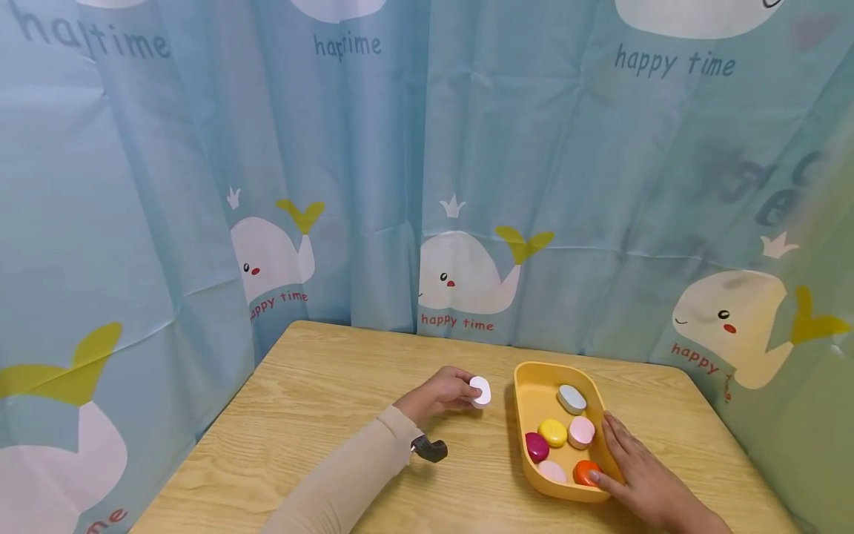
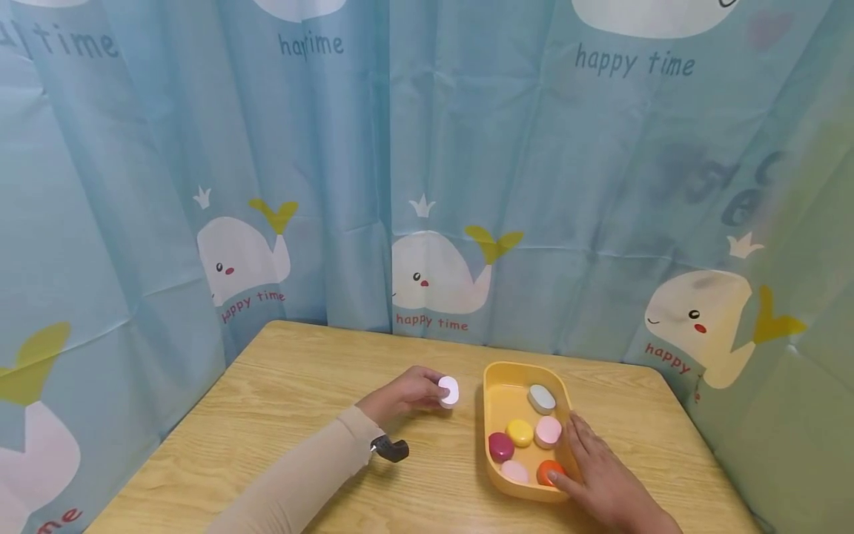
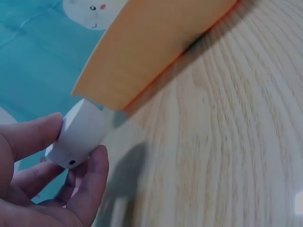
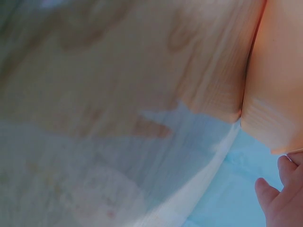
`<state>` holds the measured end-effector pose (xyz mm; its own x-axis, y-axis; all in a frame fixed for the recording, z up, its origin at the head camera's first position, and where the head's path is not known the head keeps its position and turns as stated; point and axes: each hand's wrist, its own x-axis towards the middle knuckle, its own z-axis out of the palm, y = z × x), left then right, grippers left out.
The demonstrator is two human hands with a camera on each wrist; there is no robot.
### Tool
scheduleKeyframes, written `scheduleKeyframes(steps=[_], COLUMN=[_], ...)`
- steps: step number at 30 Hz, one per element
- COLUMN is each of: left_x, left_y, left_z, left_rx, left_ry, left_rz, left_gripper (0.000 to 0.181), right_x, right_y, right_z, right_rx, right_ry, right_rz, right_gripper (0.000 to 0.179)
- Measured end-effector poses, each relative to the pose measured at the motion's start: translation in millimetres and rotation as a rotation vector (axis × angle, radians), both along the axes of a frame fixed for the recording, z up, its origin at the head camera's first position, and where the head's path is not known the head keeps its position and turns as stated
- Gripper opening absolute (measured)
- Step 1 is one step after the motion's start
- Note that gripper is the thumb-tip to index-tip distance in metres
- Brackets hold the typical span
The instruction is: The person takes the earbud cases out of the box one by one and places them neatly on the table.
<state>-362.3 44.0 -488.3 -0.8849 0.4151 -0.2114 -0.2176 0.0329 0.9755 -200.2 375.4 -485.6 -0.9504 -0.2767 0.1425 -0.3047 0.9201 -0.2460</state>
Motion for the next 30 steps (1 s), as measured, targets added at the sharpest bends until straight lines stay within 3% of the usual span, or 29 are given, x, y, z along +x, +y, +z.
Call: scheduleKeyframes(steps=[8,22,30], left_x=[-0.3,2.8,1.9], left_y=[-4.4,-6.2,-3.2], left_z=[-7.3,-4.5,-9.6], left_rx=[-0.018,-0.167,-0.264], left_ry=[-0.017,0.041,0.133], left_rz=[0.037,0.092,0.128], left_gripper=[0.037,0.027,0.021], right_x=[0.5,-0.5,0.5], right_y=[-1.7,-1.1,-0.6], right_z=[1.5,-0.6,-0.6], right_rx=[-0.001,0.017,0.026], right_ry=[-0.006,0.017,0.021], right_rz=[-0.011,-0.008,-0.006], right_gripper=[0.084,0.084,0.084])
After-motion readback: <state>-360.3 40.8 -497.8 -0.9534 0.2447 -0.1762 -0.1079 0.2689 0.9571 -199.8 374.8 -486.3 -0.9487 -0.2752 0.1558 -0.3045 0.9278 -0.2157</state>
